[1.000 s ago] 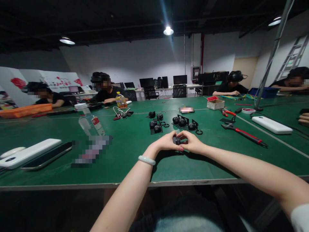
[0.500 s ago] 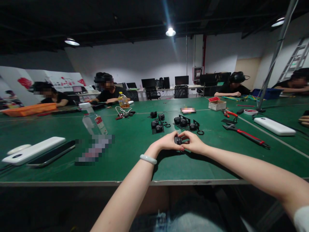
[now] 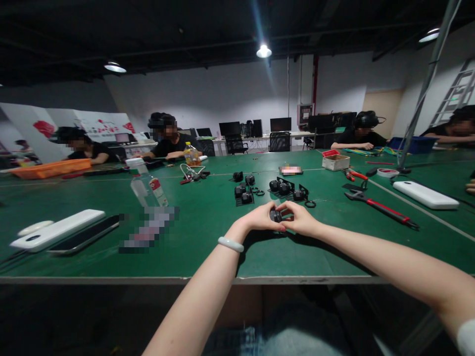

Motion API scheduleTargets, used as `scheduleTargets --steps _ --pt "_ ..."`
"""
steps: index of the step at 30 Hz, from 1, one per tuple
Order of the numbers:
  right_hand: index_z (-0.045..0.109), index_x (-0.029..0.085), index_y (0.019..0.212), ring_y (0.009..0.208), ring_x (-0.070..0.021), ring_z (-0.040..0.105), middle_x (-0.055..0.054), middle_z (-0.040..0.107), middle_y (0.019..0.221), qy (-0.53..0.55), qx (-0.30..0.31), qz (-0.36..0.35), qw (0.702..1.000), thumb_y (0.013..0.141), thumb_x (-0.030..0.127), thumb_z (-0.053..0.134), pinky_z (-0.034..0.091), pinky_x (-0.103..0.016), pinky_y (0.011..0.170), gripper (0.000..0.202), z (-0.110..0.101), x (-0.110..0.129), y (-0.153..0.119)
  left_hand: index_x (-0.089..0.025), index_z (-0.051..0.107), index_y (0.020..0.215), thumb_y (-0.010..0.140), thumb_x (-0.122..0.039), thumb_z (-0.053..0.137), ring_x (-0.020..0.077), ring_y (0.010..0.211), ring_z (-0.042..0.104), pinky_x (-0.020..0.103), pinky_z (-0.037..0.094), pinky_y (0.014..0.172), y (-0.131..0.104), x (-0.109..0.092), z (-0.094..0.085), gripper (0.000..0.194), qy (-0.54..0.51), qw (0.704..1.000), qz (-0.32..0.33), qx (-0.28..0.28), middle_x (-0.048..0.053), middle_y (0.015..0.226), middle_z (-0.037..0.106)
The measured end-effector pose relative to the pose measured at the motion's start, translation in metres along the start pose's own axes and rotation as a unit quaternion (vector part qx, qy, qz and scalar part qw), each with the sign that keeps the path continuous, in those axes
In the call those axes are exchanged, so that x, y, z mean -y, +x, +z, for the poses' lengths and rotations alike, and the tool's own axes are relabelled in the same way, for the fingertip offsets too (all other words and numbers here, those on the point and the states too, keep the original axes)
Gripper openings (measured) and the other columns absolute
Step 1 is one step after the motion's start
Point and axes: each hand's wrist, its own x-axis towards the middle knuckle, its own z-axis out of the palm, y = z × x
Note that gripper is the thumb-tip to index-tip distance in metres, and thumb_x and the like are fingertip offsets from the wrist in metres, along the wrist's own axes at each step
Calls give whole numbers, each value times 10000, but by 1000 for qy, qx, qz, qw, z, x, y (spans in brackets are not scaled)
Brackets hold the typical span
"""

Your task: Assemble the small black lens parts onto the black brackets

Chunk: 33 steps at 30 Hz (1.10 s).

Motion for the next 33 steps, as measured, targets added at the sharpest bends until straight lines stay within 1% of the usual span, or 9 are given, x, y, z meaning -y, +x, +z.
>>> scheduleTargets --steps 3,9,15,18,23,29,33 --pt "481 154 902 747 -137 546 -43 526 879 -11 1 1 1000 550 147 590 463 -288 650 368 -1 -1 0 -149 427 927 455 -526 580 173 732 480 239 358 583 1 1 1 623 -1 1000 3 -4 19 824 502" --pt "494 153 905 783 -147 541 -49 526 901 -16 2 4 1000 552 138 583 462 -284 652 365 -2 -3 0 -156 438 907 452 -521 580 171 722 475 234 350 563 0 -2 0 600 -6 1000 -6 2 6 791 491" --pt "495 149 924 773 -137 549 -59 525 924 -14 11 12 1000 583 136 558 461 -280 667 348 -2 -7 1 -161 435 879 458 -507 581 163 706 473 222 340 542 -1 -4 0 564 -6 1000 -15 8 -4 764 486" --pt "503 150 931 775 -139 548 -62 530 924 -26 15 14 999 599 154 551 458 -283 675 336 -4 -8 1 -161 431 877 460 -516 576 158 703 475 221 343 542 -1 -3 0 566 -2 1000 -16 8 -7 757 484" --pt "514 152 945 766 -144 547 -65 539 918 -50 14 14 999 625 208 546 449 -295 687 326 -4 -7 1 -167 426 856 461 -539 569 154 688 478 217 341 519 0 -2 0 561 9 1000 2 8 -5 757 492" --pt "526 153 945 757 -145 541 -66 555 903 -65 8 18 998 649 238 529 434 -292 696 307 -3 -8 2 -158 427 863 476 -499 576 142 673 482 213 343 517 1 -2 1 537 12 1000 -3 11 1 761 503" --pt "540 147 918 763 -145 527 -59 567 877 -80 14 21 996 669 250 505 413 -287 704 271 -4 -10 4 -158 423 857 503 -459 567 130 654 477 209 346 515 2 -1 4 486 10 1000 -2 7 -5 752 501"
